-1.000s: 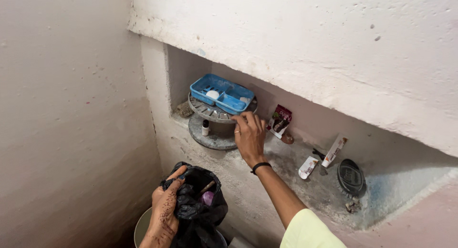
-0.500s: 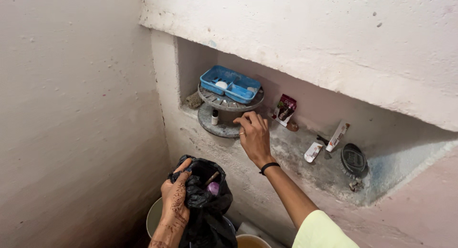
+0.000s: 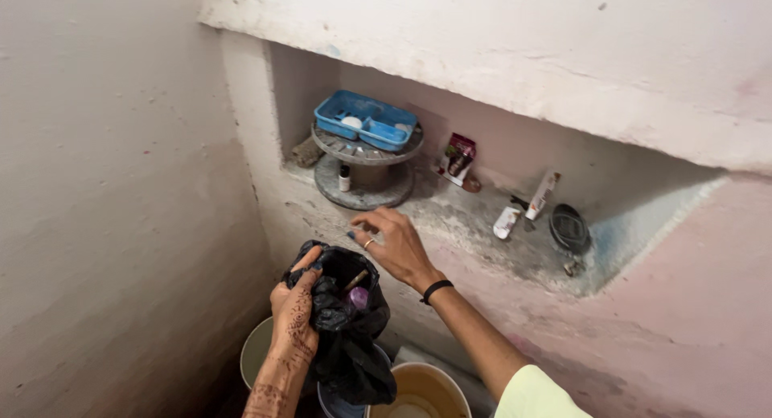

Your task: The person gathers various small items from a bathroom shelf, including a bottle, toothbrush, toothpaste, and other toiletries, and places them into a black plastic bag. The person then moves to a wall-mounted toothbrush holder and removes several toothbrushes, placing them into the same bag.

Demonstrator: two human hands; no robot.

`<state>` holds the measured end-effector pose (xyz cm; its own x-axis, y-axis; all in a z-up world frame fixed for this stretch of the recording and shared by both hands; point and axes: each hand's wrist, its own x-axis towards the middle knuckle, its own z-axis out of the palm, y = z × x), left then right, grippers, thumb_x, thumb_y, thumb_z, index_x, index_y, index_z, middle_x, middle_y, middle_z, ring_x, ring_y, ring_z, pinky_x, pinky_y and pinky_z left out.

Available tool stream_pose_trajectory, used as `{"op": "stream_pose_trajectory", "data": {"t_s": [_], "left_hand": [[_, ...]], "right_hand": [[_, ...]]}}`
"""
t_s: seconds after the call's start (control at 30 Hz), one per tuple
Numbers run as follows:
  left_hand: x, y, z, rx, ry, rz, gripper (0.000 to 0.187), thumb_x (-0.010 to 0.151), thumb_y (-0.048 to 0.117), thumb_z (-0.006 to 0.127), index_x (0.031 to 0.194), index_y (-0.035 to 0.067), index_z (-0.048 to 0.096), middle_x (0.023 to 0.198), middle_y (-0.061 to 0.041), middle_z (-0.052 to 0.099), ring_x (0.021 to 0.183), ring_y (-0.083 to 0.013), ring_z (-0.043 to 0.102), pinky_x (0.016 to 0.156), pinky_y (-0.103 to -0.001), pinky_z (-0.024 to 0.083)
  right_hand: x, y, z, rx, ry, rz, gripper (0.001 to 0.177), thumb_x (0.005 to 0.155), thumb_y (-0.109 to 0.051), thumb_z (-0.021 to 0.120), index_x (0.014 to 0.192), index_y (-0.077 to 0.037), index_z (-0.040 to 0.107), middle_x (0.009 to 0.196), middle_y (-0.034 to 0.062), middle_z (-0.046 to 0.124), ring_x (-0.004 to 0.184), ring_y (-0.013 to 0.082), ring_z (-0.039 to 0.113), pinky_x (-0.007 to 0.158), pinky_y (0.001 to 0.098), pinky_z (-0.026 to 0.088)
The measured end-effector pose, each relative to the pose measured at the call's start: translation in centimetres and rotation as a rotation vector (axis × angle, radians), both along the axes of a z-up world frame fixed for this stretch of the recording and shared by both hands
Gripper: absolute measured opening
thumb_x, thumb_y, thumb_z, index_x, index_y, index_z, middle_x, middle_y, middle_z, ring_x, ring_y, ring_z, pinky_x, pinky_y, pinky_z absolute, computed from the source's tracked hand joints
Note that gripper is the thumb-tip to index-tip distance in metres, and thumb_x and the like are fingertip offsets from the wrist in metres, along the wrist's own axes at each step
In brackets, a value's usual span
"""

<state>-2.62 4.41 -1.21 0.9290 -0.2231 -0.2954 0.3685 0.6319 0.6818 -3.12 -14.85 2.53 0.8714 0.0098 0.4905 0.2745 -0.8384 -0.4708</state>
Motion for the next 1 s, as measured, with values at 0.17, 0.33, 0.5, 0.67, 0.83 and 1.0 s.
{"op": "stream_pose_trajectory", "data": {"t_s": [0.17,0.33,0.5,0.67,0.83,1.0], "left_hand": [[-0.1,-1.1,0.1,0.004,-0.060,-0.060,0.041,0.092,-0.005,0.056,0.130,0.000,0.070,0.115,-0.011,0.074,0.090,-0.0179,0.072,0.079,-0.030,0.059],[-1.0,-2.7,0.1,-0.022,-0.051,-0.111,0.040,0.092,-0.004,0.056,0.129,0.002,0.070,0.110,-0.012,0.074,0.085,-0.0178,0.070,0.076,-0.031,0.058],[-1.6,-4.1,0.1,0.028,-0.046,-0.122,0.038,0.092,-0.003,0.056,0.126,0.002,0.073,0.107,-0.010,0.075,0.082,-0.0163,0.071,0.074,-0.029,0.059],[-1.4,-6.0,-0.3,0.082,-0.141,-0.175,0.035,0.092,-0.004,0.057,0.122,0.000,0.075,0.103,-0.011,0.074,0.079,-0.0171,0.069,0.069,-0.029,0.057],[-1.8,-8.8,0.1,0.260,-0.148,-0.288,0.036,0.092,-0.004,0.054,0.119,-0.001,0.076,0.103,-0.012,0.076,0.080,-0.0185,0.070,0.067,-0.031,0.056],[-3.3,-11.9,0.3,0.269,-0.140,-0.346,0.037,0.093,0.000,0.052,0.122,0.003,0.075,0.108,-0.012,0.076,0.084,-0.0168,0.071,0.070,-0.030,0.056]], "right_hand": [[-2.5,0.5,0.1,0.047,0.092,0.067,0.034,0.092,-0.032,0.068,0.102,0.000,0.075,0.096,0.0127,0.071,0.090,0.0289,0.067,0.085,0.0416,0.052],[-4.3,-0.9,-1.1,0.061,0.110,0.054,0.029,0.089,-0.026,0.070,0.098,0.001,0.075,0.095,0.0140,0.071,0.087,0.0306,0.067,0.080,0.0424,0.053],[-4.9,-2.4,-1.8,0.173,0.169,-0.026,0.020,0.091,-0.015,0.065,0.098,0.003,0.071,0.080,0.0141,0.069,0.073,0.0278,0.067,0.069,0.0425,0.051],[-4.9,-4.4,-1.3,0.176,0.169,-0.060,0.017,0.095,-0.015,0.063,0.094,0.002,0.069,0.073,0.0143,0.065,0.064,0.0233,0.061,0.062,0.0421,0.047],[-5.6,-7.5,-0.9,0.230,0.168,-0.096,0.018,0.096,-0.017,0.062,0.092,-0.001,0.069,0.070,0.0115,0.064,0.061,0.0189,0.058,0.060,0.0405,0.045],[-6.5,-11.0,-1.0,0.218,0.142,-0.138,0.022,0.094,-0.019,0.066,0.088,0.001,0.069,0.066,0.0118,0.061,0.057,0.0192,0.054,0.059,0.0393,0.043]]}}
